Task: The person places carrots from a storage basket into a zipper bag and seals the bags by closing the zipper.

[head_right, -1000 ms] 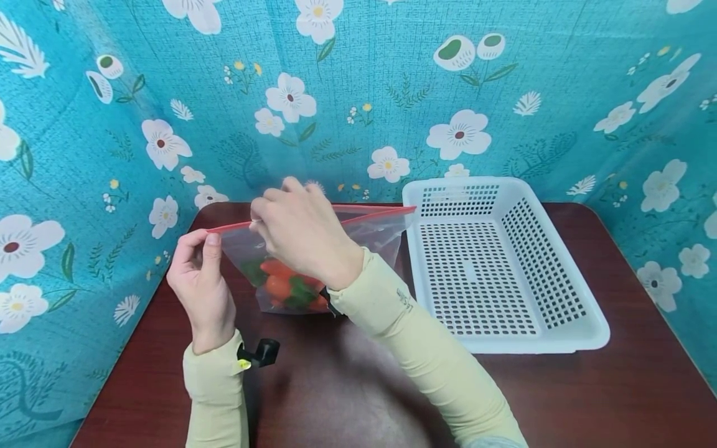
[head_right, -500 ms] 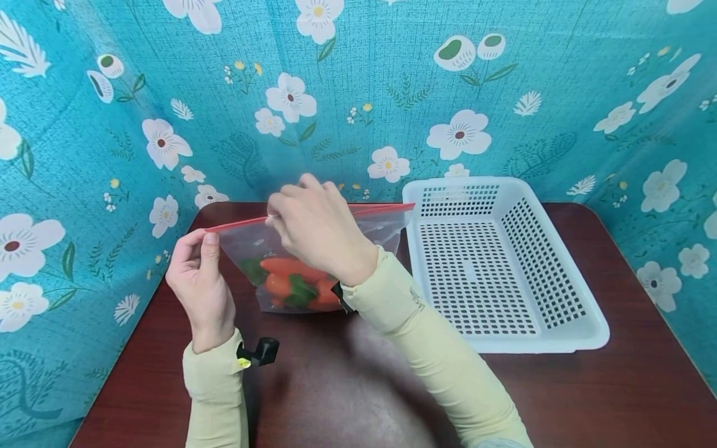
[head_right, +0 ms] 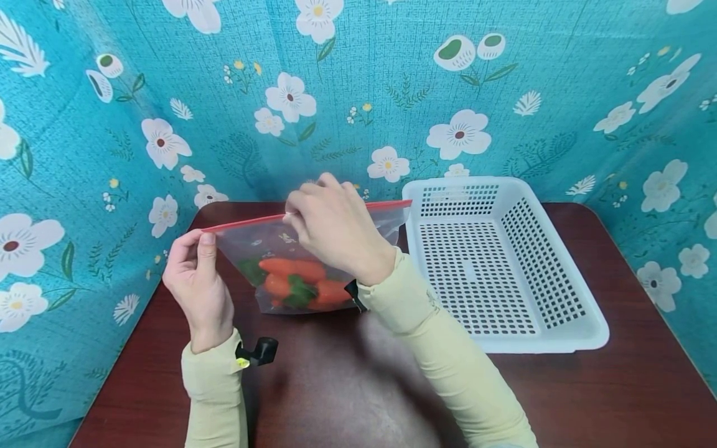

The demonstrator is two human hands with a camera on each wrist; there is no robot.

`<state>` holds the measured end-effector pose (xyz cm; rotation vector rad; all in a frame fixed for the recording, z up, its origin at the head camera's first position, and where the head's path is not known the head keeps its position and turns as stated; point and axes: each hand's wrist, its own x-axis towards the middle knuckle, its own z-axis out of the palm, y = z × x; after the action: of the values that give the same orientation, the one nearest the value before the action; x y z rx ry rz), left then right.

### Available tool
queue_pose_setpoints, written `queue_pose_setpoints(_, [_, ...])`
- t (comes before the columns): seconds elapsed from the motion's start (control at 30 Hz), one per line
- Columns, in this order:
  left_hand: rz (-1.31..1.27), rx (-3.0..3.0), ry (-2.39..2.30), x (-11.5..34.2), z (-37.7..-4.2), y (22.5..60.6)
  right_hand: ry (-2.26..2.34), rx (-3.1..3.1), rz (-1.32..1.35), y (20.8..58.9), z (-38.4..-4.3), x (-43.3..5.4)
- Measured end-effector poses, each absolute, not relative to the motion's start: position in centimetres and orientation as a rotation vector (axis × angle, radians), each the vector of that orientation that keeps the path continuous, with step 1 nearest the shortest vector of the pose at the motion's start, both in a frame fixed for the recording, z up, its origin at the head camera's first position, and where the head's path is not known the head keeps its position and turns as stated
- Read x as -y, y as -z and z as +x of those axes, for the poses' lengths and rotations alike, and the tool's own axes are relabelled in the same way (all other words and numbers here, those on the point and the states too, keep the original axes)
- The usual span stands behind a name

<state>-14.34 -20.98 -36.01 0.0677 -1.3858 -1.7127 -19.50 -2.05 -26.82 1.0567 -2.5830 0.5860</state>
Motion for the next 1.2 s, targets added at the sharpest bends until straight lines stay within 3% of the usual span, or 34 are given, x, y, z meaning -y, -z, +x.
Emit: queue_pose_setpoints(1.2, [0.094,1.314,1.727,21.7,-14.4,36.0,-0.64,2.585,0.968,27.8,-20.9,-1.7])
